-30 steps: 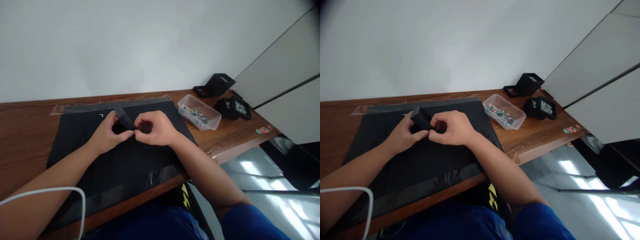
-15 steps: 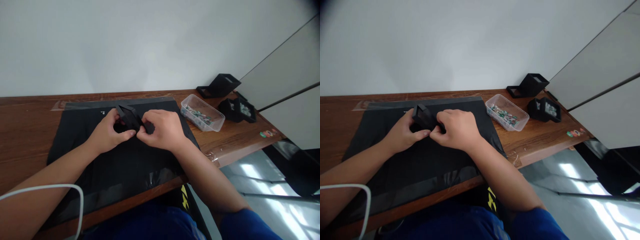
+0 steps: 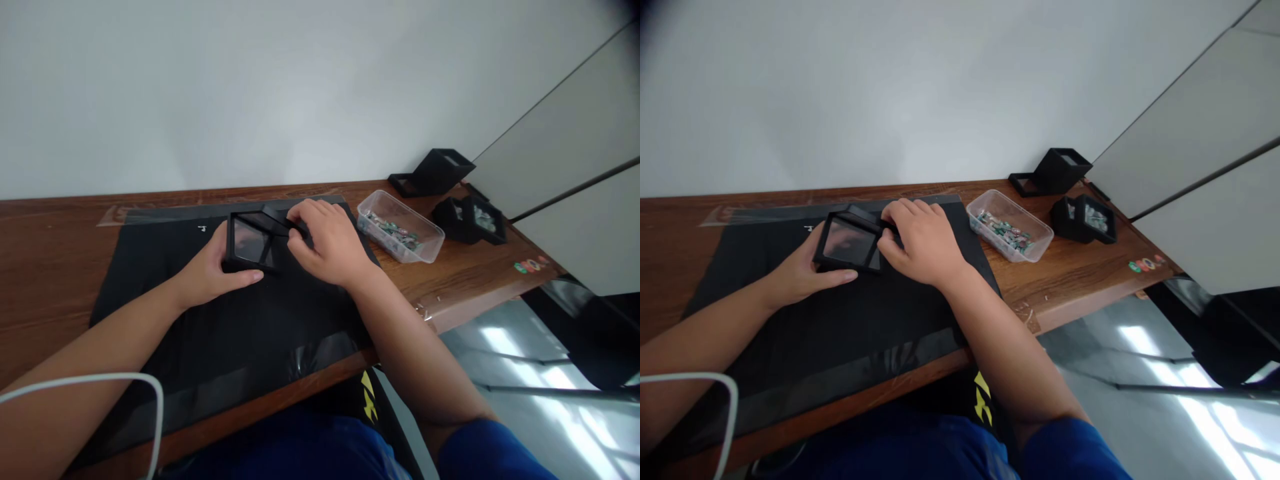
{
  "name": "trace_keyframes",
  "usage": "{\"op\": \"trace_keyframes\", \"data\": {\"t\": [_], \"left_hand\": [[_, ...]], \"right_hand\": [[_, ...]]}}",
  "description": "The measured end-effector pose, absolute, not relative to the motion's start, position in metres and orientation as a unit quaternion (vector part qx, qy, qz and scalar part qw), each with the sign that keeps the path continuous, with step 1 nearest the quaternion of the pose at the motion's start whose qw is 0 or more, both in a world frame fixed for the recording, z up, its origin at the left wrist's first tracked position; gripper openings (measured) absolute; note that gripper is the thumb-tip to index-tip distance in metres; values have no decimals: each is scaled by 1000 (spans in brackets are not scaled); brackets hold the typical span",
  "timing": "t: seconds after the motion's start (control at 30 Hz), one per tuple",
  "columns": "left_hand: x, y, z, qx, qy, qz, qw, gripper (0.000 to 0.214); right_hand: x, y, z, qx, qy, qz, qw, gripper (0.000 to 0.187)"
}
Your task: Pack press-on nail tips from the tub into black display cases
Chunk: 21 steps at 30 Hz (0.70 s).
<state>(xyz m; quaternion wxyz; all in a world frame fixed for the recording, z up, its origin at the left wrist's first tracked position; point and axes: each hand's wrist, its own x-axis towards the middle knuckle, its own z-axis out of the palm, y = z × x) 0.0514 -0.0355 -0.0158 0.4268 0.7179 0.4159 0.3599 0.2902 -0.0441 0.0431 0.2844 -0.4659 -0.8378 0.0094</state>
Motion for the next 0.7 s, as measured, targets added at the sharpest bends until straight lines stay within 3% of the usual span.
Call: {"op": "trace_keyframes", "data": {"t": [0.1, 0.27, 0.7], "left_hand": [[52, -36, -15, 680, 410, 381, 474, 84], [53, -34, -15, 636, 420, 412, 499, 72], [53, -36, -17, 747, 445, 290, 399, 76]], "right_hand": [[291, -43, 42, -453, -852, 12, 262, 20], [291, -42, 41, -451, -857, 11, 249, 23], [294, -36, 41, -500, -811, 21, 303, 24]]}}
